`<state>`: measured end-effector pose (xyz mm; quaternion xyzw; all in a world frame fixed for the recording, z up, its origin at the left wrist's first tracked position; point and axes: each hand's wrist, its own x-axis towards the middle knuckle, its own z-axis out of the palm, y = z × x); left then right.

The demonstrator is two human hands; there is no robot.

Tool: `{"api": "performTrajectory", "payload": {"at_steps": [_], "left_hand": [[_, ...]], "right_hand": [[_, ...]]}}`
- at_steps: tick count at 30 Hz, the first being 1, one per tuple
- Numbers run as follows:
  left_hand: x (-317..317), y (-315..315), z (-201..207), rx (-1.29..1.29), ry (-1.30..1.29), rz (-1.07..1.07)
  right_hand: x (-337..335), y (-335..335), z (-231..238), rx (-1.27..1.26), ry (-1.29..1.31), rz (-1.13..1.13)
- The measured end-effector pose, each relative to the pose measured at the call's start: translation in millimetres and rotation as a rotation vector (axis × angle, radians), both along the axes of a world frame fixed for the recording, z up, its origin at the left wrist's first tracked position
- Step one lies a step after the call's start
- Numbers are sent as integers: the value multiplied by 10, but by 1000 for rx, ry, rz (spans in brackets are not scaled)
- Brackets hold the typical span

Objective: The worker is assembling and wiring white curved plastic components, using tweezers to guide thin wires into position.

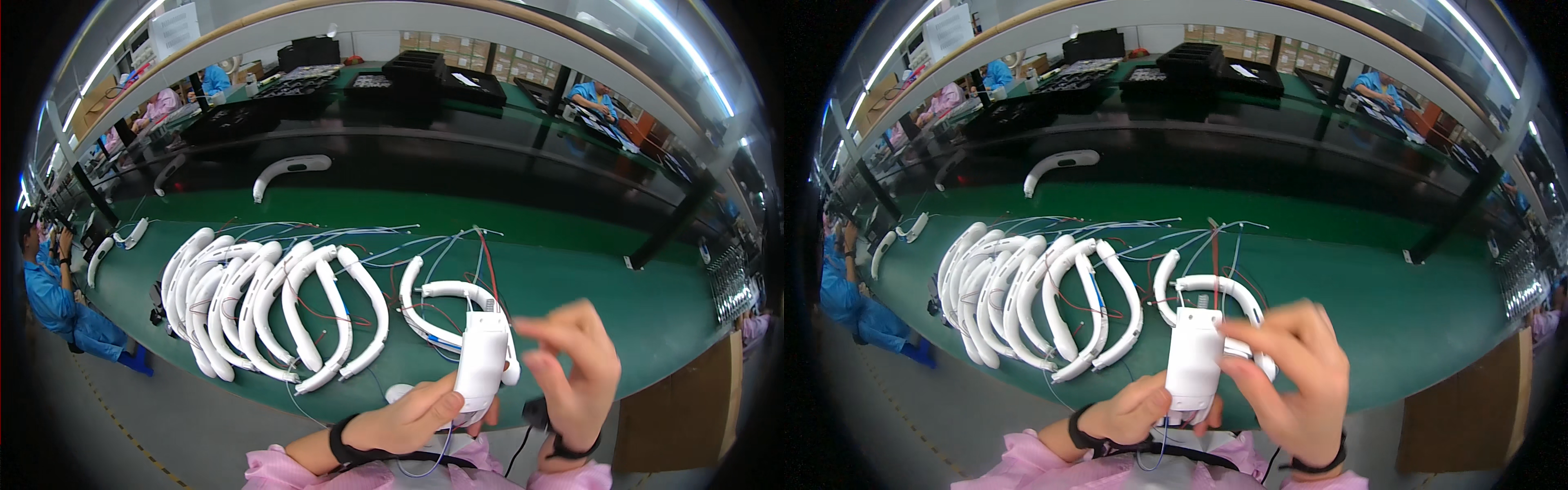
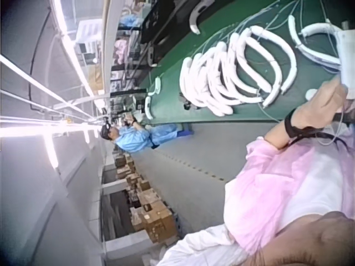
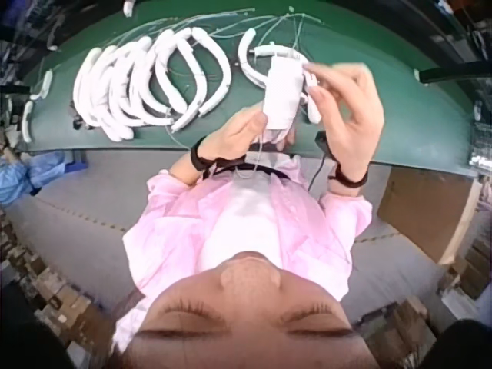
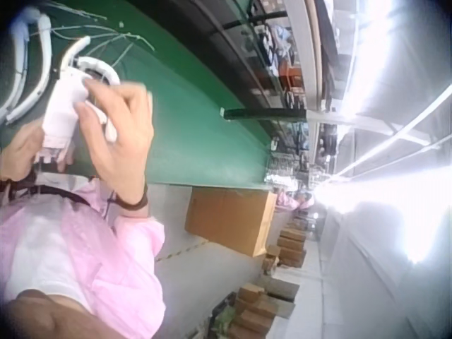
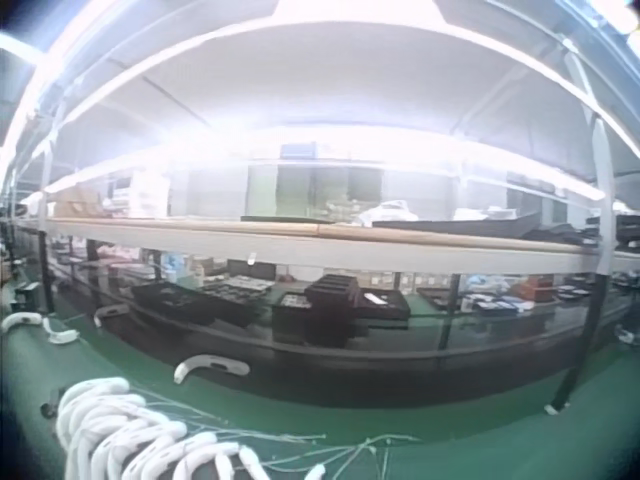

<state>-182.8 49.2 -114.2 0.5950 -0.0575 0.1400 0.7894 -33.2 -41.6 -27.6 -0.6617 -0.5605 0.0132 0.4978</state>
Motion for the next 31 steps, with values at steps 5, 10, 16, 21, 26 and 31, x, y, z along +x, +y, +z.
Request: {"api": "performTrajectory", "payload": {"at_steps": [5, 10, 16, 21, 26, 31], "left_hand": [[-60, 72, 70, -21, 89, -89], [-6, 66, 53, -103, 129, -101], [8, 129, 29, -230, 49, -256], [21, 155, 105, -511, 76, -210], [-79, 291, 150, -818, -281, 151], [-14, 350, 23, -965, -531, 127]], "right_hand": [[246, 440, 131, -335, -32, 253], [380, 566, 64, -382, 286, 277], [674, 870, -195, -148, 431, 42], [851, 883, -330, -203, 436, -103], [460, 130, -335, -172, -52, 358], [-242, -221, -848, -758, 141, 531]]}}
